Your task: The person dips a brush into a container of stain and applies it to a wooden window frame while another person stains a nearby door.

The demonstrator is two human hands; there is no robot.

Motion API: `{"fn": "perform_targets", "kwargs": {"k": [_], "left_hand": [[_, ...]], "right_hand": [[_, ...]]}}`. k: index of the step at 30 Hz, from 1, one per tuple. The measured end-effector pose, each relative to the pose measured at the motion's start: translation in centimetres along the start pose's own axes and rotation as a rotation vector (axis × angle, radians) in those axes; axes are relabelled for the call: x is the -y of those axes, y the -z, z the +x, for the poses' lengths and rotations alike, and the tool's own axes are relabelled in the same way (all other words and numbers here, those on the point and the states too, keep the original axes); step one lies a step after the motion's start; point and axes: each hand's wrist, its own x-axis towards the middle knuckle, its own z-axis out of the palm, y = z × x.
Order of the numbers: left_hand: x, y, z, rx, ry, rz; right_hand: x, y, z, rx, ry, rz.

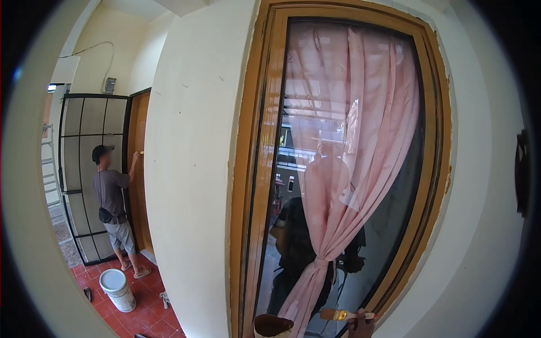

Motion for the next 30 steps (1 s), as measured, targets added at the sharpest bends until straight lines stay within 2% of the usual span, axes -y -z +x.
{"fn": "perform_targets", "kwargs": {"k": [4,6,7,9,10,12,13,14,15,16,17,18,19,20,21,22,24,26,28,30], "left_hand": [[0.0,1.7,0.0,0.008,0.016,-0.005],[0.1,2.8,-0.1,0.014,0.02,-0.009],[0.1,3.3,-0.1,0.017,0.023,-0.009],[0.2,4.7,-0.2,0.023,0.038,-0.016],[0.3,5.2,-0.1,0.029,0.044,-0.019],[0.9,6.2,0.2,0.027,0.101,-0.046],[0.4,6.6,1.1,0.042,-0.113,0.099],[-0.2,7.0,2.1,0.223,-0.025,-0.134],[-1.7,6.6,2.5,0.218,-0.058,-0.216],[2.8,7.4,2.9,0.208,-0.04,-0.129],[3.1,7.0,3.4,0.197,-0.095,-0.191],[4.5,7.3,4.0,0.194,-0.185,-0.034],[3.2,7.0,3.7,0.16,-0.13,0.018],[2.0,6.8,3.3,0.128,-0.073,0.069],[1.5,6.4,3.7,0.139,-0.134,0.076],[0.9,6.3,3.7,0.167,-0.092,0.09],[0.7,5.8,3.2,0.211,-0.088,0.049],[1.1,5.2,2.9,0.193,-0.21,0.056],[1.5,5.0,2.2,0.2,-0.233,0.038],[1.8,5.4,1.6,0.235,-0.205,0.031]], "right_hand": [[0.6,-2.7,-0.2,0.065,0.066,0.12],[1.2,-4.6,-1.1,-0.001,-0.004,0.121],[1.6,-5.2,-1.6,-0.002,-0.008,0.112],[2.3,-6.1,-2.9,0.157,0.035,-0.046],[2.6,-6.6,-3.5,0.151,0.01,-0.061],[3.2,-7.6,-4.5,0.289,0.2,-0.109],[3.5,-8.0,-4.6,0.303,0.226,-0.07],[3.4,-7.8,-4.2,0.335,0.3,-0.115],[3.1,-7.3,-3.5,0.365,0.35,-0.172],[2.9,-8.0,-2.5,0.282,0.561,-0.109],[4.1,-8.2,-2.3,0.256,0.547,-0.255],[2.9,-7.0,-0.6,0.23,0.644,-0.288],[1.9,-5.1,1.6,0.17,0.478,-0.128],[4.2,-6.5,0.8,0.379,0.646,-0.356],[6.4,-8.2,-0.1,0.433,0.593,-0.485],[6.9,-9.4,-1.5,0.302,0.56,-0.575],[7.4,-10.8,-3.2,0.332,0.571,-0.573],[7.9,-10.5,-3.5,0.546,0.596,-0.637],[8.3,-10.8,-5.5,0.592,0.513,-0.671],[7.5,-11.3,-6.1,0.734,0.335,-0.641]]}}
